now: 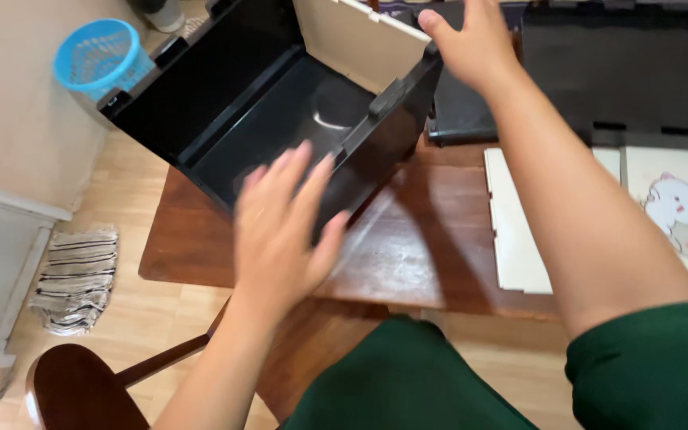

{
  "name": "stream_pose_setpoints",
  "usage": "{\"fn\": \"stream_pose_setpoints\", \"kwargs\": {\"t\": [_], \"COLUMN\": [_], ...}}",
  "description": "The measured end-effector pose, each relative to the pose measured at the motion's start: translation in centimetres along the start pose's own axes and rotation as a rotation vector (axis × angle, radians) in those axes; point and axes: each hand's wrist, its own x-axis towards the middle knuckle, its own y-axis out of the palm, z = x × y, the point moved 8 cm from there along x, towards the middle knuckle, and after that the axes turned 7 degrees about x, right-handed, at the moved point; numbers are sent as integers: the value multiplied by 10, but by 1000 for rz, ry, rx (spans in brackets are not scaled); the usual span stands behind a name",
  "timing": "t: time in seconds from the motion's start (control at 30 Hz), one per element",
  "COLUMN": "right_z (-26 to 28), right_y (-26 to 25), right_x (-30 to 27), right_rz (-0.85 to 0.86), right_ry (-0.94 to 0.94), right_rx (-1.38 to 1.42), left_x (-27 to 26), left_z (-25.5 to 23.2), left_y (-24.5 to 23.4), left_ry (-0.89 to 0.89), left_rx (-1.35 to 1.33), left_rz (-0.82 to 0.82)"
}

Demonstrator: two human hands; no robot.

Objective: The person assembles a black plastic storage box by attaching corner pieces and inserting white dividers. They handle multiple black panels and white inserts, fitting them together on a wooden table.

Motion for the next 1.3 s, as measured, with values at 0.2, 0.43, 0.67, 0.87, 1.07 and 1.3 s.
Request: {"fn": "stream_pose_setpoints", "kwargs": {"t": [0.2,0.43,0.67,0.87,1.07,1.3], "right_z": [-63,-45,-30,-83,-113,-100], "right_y": [87,86,79,90,110,127], "right_x": [18,5,5,20,30,-56], "right_rz": [326,398,361,599,848,928], "right_ry": [298,340,256,563,809,871], "right_rx": [174,132,279,596,628,1032], "left_x": [116,113,114,116,116,108], "left_z": [-7,7,5,-4,-2,18], "left_y": [120,157,158,151,153,135], "left_ry": [-204,-359,-405,-365,-343,-221], "left_rx": [111,122,162,186,181,209], "left_rz": [418,625,683,590,573,600]}}
